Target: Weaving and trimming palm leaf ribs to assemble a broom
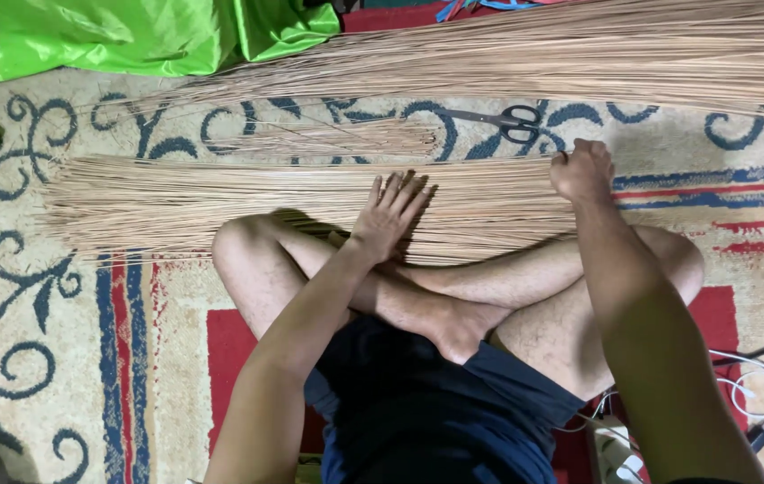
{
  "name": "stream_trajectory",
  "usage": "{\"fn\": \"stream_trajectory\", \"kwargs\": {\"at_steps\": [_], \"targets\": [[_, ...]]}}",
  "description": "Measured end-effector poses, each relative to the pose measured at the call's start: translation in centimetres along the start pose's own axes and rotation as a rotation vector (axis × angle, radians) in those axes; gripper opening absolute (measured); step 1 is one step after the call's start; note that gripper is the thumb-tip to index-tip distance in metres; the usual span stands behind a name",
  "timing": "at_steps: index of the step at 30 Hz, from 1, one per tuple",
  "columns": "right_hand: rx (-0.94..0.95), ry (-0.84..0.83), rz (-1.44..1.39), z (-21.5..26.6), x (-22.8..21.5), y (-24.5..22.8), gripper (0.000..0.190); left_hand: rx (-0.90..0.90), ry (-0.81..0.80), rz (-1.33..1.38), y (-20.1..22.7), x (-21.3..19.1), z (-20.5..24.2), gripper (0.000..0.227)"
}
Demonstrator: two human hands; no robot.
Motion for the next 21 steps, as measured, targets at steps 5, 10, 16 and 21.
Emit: {"fn": "stream_trajectory", "kwargs": {"at_steps": [5, 10, 16, 21], "targets": [[-0.033, -0.152, 0.065, 2.1, -0.9, -3.0, 0.083, 0.049, 0.018, -0.107, 1.6, 1.4, -1.7, 0.101], [-0.045, -0.223, 0.154, 2.2, 0.0, -3.2, 0.085, 0.095, 0.05, -0.11, 1.8, 5.5, -4.5, 0.109], [-0.034, -0.225, 0.173, 4.1, -1.5, -3.4, 0.086, 0.05, -0.016, -0.061, 1.3, 4.3, -3.5, 0.144], [-0.063, -0.175, 0.141, 5.3, -2.6, -3.7, 0.084, 0.017, 0.028, 0.016, 1.0, 0.8, -1.9, 0.137]]}}
Point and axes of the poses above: each hand's wrist, its own z-axis away from the middle knuckle, its own x-axis out of the palm, y = z × x, the point moved 3 cm from there along -z, towards the middle knuckle, and after that the axes turned 10 degrees about x, right-handed, at the moved point
